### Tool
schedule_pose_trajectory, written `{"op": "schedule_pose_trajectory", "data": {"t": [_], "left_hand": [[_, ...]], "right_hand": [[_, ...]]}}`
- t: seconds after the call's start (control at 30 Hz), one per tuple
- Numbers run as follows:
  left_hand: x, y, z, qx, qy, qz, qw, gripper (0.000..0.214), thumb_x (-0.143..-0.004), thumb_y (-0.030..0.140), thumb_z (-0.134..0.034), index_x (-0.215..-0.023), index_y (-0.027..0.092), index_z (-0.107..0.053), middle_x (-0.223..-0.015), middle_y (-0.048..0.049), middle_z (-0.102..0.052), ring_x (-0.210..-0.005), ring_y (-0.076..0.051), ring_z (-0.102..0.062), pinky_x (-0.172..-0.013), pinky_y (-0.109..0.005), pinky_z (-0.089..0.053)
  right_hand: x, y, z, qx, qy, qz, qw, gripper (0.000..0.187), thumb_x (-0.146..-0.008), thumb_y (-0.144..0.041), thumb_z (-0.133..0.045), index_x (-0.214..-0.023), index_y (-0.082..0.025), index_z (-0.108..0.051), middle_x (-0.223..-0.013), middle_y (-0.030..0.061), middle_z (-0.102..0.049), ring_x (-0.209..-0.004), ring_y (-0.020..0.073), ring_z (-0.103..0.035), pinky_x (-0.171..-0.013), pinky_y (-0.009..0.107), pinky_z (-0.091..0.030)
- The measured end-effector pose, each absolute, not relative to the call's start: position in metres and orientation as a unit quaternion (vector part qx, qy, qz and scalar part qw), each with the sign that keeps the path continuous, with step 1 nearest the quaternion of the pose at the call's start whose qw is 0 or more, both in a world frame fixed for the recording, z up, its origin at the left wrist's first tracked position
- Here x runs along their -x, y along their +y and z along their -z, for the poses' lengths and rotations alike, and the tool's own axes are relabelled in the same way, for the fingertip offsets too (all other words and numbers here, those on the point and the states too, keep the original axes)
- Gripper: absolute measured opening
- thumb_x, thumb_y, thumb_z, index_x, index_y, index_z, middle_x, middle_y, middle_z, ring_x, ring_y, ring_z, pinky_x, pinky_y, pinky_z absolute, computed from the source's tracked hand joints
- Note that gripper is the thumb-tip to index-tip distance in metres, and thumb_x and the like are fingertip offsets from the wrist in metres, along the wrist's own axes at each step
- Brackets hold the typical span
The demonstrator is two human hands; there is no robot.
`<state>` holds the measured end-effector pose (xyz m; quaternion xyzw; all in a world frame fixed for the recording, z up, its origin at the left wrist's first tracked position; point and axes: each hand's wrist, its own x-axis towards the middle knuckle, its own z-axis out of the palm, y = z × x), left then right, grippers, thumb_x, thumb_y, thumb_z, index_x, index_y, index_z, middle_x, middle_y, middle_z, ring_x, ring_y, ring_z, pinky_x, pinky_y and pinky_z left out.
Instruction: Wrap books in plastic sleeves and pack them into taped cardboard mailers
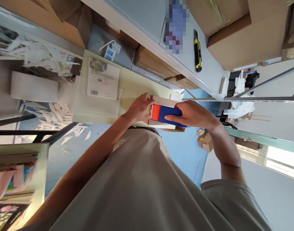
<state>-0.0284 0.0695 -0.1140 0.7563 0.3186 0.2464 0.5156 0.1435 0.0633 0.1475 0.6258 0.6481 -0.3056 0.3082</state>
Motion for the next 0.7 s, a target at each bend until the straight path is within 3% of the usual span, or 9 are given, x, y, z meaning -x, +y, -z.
{"op": "schedule_pose_trajectory", "data": {"t": [0.17, 0.33, 0.57, 0.7], "left_hand": [[0.036, 0.065, 0.117, -0.753, 0.344, -0.210, 0.521, 0.051, -0.079, 0.039, -0.097, -0.125, 0.029, -0.080, -0.128, -0.0100, -0.066, -0.117, -0.033, -0.068, -0.112, -0.046, -0.057], [0.040, 0.058, 0.118, -0.745, 0.353, -0.193, 0.531, 0.061, -0.077, 0.040, -0.102, -0.132, 0.031, -0.078, -0.135, -0.0103, -0.066, -0.129, -0.035, -0.067, -0.111, -0.045, -0.059], [0.027, 0.016, 0.117, -0.600, 0.468, -0.292, 0.579, 0.078, -0.082, 0.042, -0.098, -0.152, 0.025, -0.067, -0.132, -0.0109, -0.071, -0.111, -0.026, -0.075, -0.105, -0.042, -0.066], [-0.004, -0.016, 0.109, -0.488, 0.596, -0.351, 0.532, 0.051, -0.094, 0.053, -0.086, -0.133, 0.021, -0.077, -0.130, -0.0116, -0.076, -0.105, -0.022, -0.080, -0.100, -0.036, -0.067]], "right_hand": [[-0.185, 0.054, -0.139, -0.644, 0.615, 0.324, 0.318, 0.065, -0.104, -0.082, -0.063, -0.077, -0.022, -0.065, -0.065, 0.0045, -0.065, -0.063, 0.0189, -0.059, -0.063, 0.034, -0.034], [-0.224, 0.048, -0.092, -0.649, 0.593, 0.350, 0.325, 0.061, -0.103, -0.076, -0.068, -0.075, -0.021, -0.067, -0.066, 0.0035, -0.068, -0.060, 0.0155, -0.058, -0.060, 0.031, -0.035], [-0.242, 0.047, -0.049, -0.633, 0.622, 0.333, 0.318, 0.058, -0.107, -0.072, -0.067, -0.084, -0.019, -0.076, -0.080, 0.0116, -0.075, -0.073, 0.0227, -0.068, -0.067, 0.035, -0.041], [-0.253, 0.042, -0.044, -0.625, 0.644, 0.344, 0.274, 0.066, -0.102, -0.081, -0.069, -0.086, -0.018, -0.077, -0.076, 0.0137, -0.073, -0.077, 0.0283, -0.071, -0.070, 0.037, -0.046]]}}
